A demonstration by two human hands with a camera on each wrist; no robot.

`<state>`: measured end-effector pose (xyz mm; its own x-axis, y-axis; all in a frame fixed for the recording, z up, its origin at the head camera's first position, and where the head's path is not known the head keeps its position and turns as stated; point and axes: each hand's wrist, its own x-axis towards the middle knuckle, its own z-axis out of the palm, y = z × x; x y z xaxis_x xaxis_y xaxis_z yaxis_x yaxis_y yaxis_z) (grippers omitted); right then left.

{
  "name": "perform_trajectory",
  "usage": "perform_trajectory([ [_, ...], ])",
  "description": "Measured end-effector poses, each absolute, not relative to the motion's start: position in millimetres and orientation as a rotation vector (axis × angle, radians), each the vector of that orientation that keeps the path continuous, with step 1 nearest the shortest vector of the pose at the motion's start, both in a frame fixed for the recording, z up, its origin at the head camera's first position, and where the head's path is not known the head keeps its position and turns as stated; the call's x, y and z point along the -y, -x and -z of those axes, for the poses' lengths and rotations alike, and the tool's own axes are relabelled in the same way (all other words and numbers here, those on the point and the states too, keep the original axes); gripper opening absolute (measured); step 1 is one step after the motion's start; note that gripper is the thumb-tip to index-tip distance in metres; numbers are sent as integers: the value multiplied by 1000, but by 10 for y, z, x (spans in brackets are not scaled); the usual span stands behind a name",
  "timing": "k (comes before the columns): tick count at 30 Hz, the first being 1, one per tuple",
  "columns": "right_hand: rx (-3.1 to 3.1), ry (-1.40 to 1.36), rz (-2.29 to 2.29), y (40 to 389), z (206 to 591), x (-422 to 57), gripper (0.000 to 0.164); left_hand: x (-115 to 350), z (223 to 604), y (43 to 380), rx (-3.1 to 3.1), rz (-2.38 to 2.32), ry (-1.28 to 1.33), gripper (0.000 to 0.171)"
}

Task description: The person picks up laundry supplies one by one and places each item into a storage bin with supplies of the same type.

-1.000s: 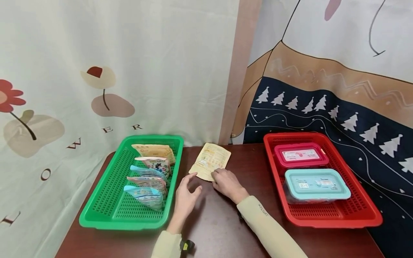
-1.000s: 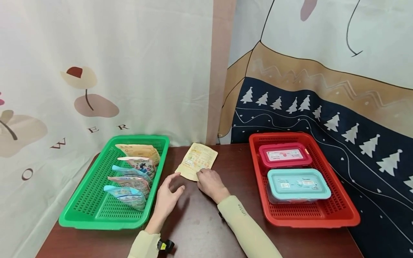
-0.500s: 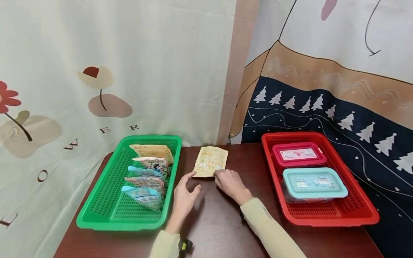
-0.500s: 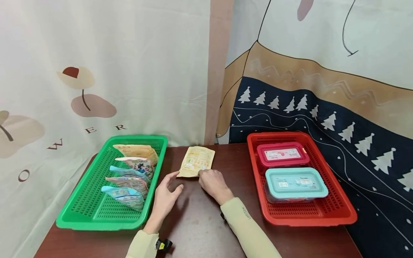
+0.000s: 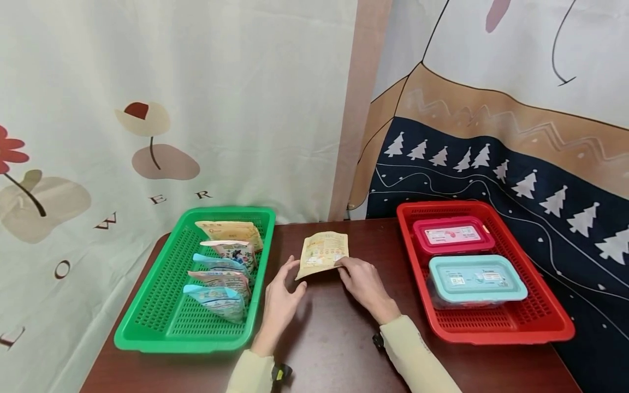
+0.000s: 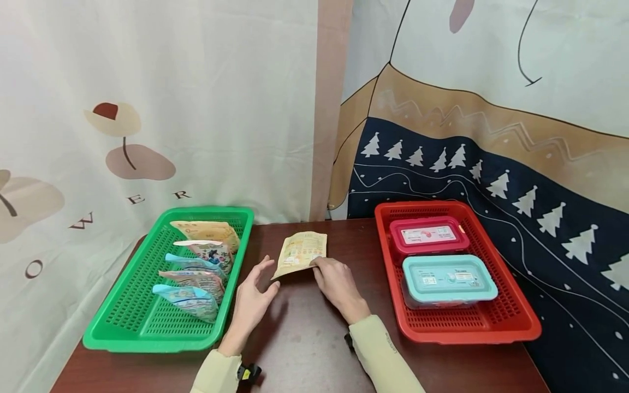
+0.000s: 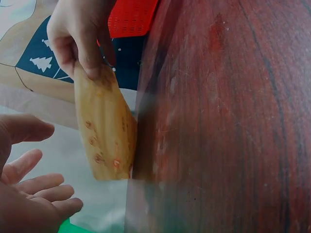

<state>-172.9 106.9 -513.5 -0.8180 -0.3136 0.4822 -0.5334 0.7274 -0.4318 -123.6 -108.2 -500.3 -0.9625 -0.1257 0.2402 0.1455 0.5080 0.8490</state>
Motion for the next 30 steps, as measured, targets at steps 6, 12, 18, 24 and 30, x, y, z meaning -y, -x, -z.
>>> perform_trajectory([
  [6,2506,-596,-878,1641,5055,-1130,18,1074,5027,1264,2516,1440,79,57],
  [12,2466,-558,-950,1576,4935,-1186,18,1059,5058,1286,2493,1478,199,64],
  [18,2432,-524,-1001,1528,4859,-1251,20,1038,5067,1323,2439,1494,271,56],
  [24,2422,-512,-1026,1476,4797,-1304,19,992,5076,1364,2322,1626,328,40],
  [30,2427,-489,-1060,1437,4713,-1346,20,942,5082,1398,2210,1664,410,24],
])
